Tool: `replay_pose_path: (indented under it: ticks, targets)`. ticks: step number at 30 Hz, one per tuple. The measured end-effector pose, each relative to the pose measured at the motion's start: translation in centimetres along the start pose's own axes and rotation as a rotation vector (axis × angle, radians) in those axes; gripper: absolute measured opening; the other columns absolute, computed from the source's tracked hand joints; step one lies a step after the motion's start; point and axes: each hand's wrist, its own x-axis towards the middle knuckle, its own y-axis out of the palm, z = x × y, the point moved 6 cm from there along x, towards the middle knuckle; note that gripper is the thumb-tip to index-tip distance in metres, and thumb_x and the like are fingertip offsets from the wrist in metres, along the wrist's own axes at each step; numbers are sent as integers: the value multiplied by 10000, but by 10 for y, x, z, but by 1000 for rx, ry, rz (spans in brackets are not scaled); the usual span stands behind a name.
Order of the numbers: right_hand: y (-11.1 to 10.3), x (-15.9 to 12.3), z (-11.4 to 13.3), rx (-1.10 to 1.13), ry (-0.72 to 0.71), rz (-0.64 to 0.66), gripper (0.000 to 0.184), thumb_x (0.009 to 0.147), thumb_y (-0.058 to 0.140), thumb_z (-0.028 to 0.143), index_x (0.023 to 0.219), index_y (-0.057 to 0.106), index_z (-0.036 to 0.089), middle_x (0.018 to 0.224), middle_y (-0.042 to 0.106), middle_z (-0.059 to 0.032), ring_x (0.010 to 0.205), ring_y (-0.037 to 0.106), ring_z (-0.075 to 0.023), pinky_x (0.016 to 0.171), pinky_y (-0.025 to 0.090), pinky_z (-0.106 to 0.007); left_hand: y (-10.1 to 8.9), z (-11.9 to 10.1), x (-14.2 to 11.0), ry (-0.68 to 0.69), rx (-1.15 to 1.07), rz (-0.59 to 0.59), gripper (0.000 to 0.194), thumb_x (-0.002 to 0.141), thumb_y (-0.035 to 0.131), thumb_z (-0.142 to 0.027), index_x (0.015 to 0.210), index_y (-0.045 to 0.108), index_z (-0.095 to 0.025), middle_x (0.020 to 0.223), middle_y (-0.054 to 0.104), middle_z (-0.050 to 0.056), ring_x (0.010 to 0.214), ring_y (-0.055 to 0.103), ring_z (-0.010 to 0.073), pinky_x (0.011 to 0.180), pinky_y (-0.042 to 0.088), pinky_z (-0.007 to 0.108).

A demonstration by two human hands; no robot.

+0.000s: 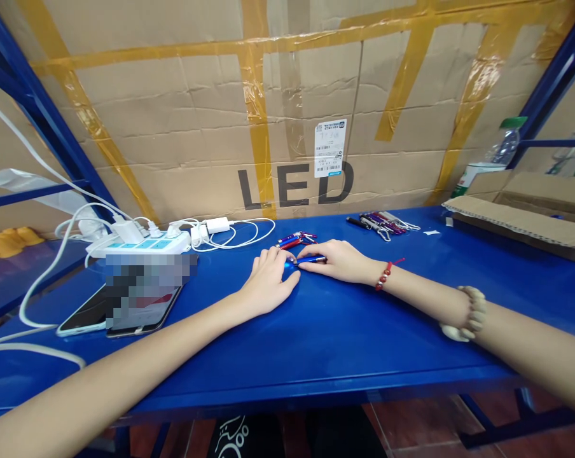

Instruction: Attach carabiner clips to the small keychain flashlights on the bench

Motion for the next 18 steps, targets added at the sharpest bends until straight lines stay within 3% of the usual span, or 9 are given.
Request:
replay_pose_path:
  ticks: [9,18]
  targets:
    - [0,0,-1,-17,0,-5,287,880,482,460,1042,646,289,911,713,14,836,650,-171,640,400,-242,-1,-2,0,-12,-3,20,265,867,390,-375,1048,498,-213,1135,508,69,1084,426,247,966,338,456]
    - [-2,-1,1,69,-39,-89,315,873,511,449,1081,648,255,1080,691,-10,935,642,-188,761,465,-289,-1,2,1,-70,-53,-3,296,882,369,-394,1070,489,-200,1135,509,68,1080,423,241,978,327,445]
